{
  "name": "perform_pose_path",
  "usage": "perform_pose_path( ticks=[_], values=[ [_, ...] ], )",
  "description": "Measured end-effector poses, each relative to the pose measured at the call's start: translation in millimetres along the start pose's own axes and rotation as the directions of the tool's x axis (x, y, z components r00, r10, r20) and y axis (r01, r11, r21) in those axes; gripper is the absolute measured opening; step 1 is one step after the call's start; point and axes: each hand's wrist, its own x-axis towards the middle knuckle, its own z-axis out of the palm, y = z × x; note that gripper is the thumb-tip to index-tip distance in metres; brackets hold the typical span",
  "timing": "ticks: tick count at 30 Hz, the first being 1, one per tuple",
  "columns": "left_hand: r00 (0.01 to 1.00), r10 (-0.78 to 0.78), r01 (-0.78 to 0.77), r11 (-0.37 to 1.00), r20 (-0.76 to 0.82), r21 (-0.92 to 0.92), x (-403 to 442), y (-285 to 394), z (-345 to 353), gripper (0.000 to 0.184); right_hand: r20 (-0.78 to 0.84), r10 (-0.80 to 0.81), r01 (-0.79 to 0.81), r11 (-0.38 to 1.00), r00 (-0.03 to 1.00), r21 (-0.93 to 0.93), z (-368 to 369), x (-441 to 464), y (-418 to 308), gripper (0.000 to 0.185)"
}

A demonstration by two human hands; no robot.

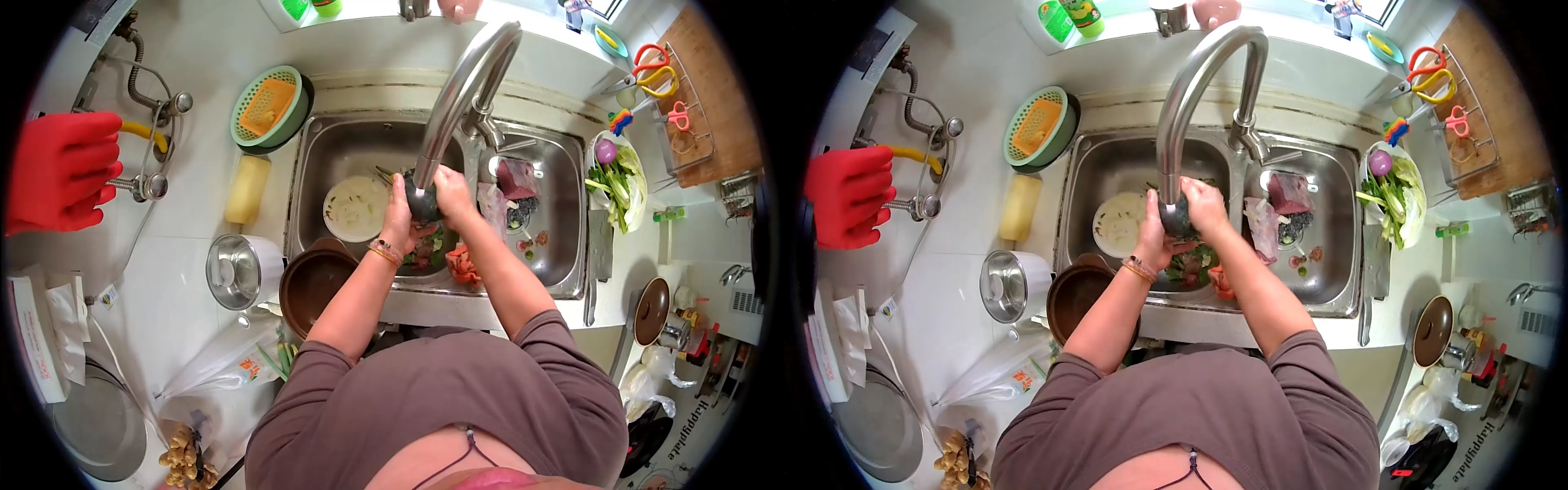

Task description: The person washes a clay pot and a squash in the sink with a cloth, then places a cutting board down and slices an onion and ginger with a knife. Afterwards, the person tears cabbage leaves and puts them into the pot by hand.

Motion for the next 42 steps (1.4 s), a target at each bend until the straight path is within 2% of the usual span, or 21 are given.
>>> perform_pose_path(
  ticks=[4,6,7,9,10,11,12,14,16,19,23,25,27,31,32,34,35,38,39,40,42],
  values=[
    [0.961,0.194,-0.190,0.981,0.197,-0.039,8.2,-12.1,-8.3,0.045,0.014,0.534,-0.476,0.743,0.846,0.471,-12.2,5.8,-16.4,0.033],
    [0.945,0.206,-0.205,0.978,0.253,-0.030,7.7,-12.8,-10.2,0.039,-0.003,0.486,-0.419,0.756,0.874,0.503,-12.4,13.5,6.3,0.033],
    [0.963,0.231,-0.229,0.973,0.138,-0.026,10.5,-15.8,-8.9,0.038,-0.014,0.464,-0.388,0.758,0.886,0.523,-12.2,16.2,19.2,0.033],
    [0.959,0.269,-0.272,0.962,-0.093,-0.014,21.8,-26.3,-4.9,0.035,-0.280,0.098,-0.064,0.989,0.955,0.130,-9.8,13.6,42.9,0.035],
    [0.957,0.278,-0.280,0.960,-0.079,-0.019,35.8,-31.0,-13.0,0.034,-0.338,-0.123,0.091,0.990,0.933,-0.111,-5.6,7.2,43.9,0.036],
    [0.955,0.290,-0.292,0.956,-0.066,-0.025,55.4,-34.4,-26.4,0.033,-0.307,-0.152,0.101,0.979,0.940,-0.176,-1.1,-0.4,43.7,0.041],
    [0.952,0.302,-0.304,0.952,-0.051,-0.028,66.9,-33.1,-34.3,0.032,-0.331,-0.273,0.265,0.962,0.903,-0.070,13.7,-6.3,52.1,0.045],
    [0.970,0.244,-0.244,0.970,-0.008,-0.004,47.6,-21.1,-20.9,0.053,-0.322,-0.442,0.371,0.892,0.837,-0.259,22.9,-28.1,39.2,0.053],
    [0.971,0.238,-0.237,0.966,0.000,0.101,20.7,-12.8,-3.8,0.059,-0.241,-0.378,0.333,0.920,0.894,-0.206,5.9,-20.8,42.2,0.057],
    [0.971,0.158,-0.176,0.980,0.179,0.091,9.5,-4.0,-8.3,0.058,-0.224,-0.184,0.238,0.940,0.957,0.244,-2.5,-13.3,45.6,0.044],
    [0.969,0.016,-0.037,0.996,0.245,0.083,-8.6,13.3,1.9,0.043,0.009,0.080,-0.071,0.828,0.997,0.556,-21.2,-13.7,48.7,0.039],
    [0.979,-0.038,0.010,0.990,0.202,0.140,-3.9,8.6,4.5,0.039,-0.040,-0.052,0.063,0.938,0.998,0.340,-29.9,-8.4,61.4,0.039],
    [0.981,0.086,-0.116,0.979,0.176,0.165,18.3,-7.0,-6.2,0.039,-0.077,-0.197,0.201,0.978,0.977,0.053,-33.3,-12.8,48.1,0.038],
    [0.969,0.184,-0.218,0.952,0.164,0.216,41.2,-17.4,-15.5,0.034,-0.139,-0.293,0.295,0.956,0.946,-0.007,-25.7,-26.6,28.0,0.035],
    [0.988,0.084,-0.101,0.987,0.130,0.124,39.3,-19.0,-16.1,0.034,-0.142,-0.469,0.454,0.882,0.872,-0.124,-22.0,-28.0,25.6,0.030],
    [0.988,-0.122,0.128,0.990,0.089,-0.066,9.8,-3.9,2.4,0.038,0.090,-0.690,0.642,0.608,0.718,-0.467,-19.4,-46.4,-3.1,0.024],
    [0.975,-0.123,0.132,0.991,0.186,-0.037,8.5,0.1,0.5,0.044,0.074,-0.663,0.633,0.668,0.745,-0.390,-19.4,-44.6,-2.8,0.022],
    [0.996,0.052,-0.049,0.998,0.075,-0.042,14.5,-8.2,2.6,0.044,-0.055,-0.569,0.560,0.819,0.820,-0.126,-14.2,-25.7,8.4,0.017],
    [0.979,0.200,-0.197,0.979,0.048,-0.051,32.5,-20.3,-12.5,0.043,-0.116,-0.402,0.410,0.911,0.908,0.047,-9.3,-15.8,15.6,0.017],
    [0.895,0.444,-0.444,0.880,0.039,0.166,31.1,-21.3,-10.1,0.039,-0.144,-0.218,0.247,0.942,0.965,0.226,-6.1,-8.2,17.1,0.017],
    [0.555,0.812,-0.752,0.397,0.182,0.526,22.2,-25.0,-5.1,0.032,-0.066,0.073,-0.044,0.929,0.995,0.367,-6.8,0.6,11.6,0.022]
  ],
)
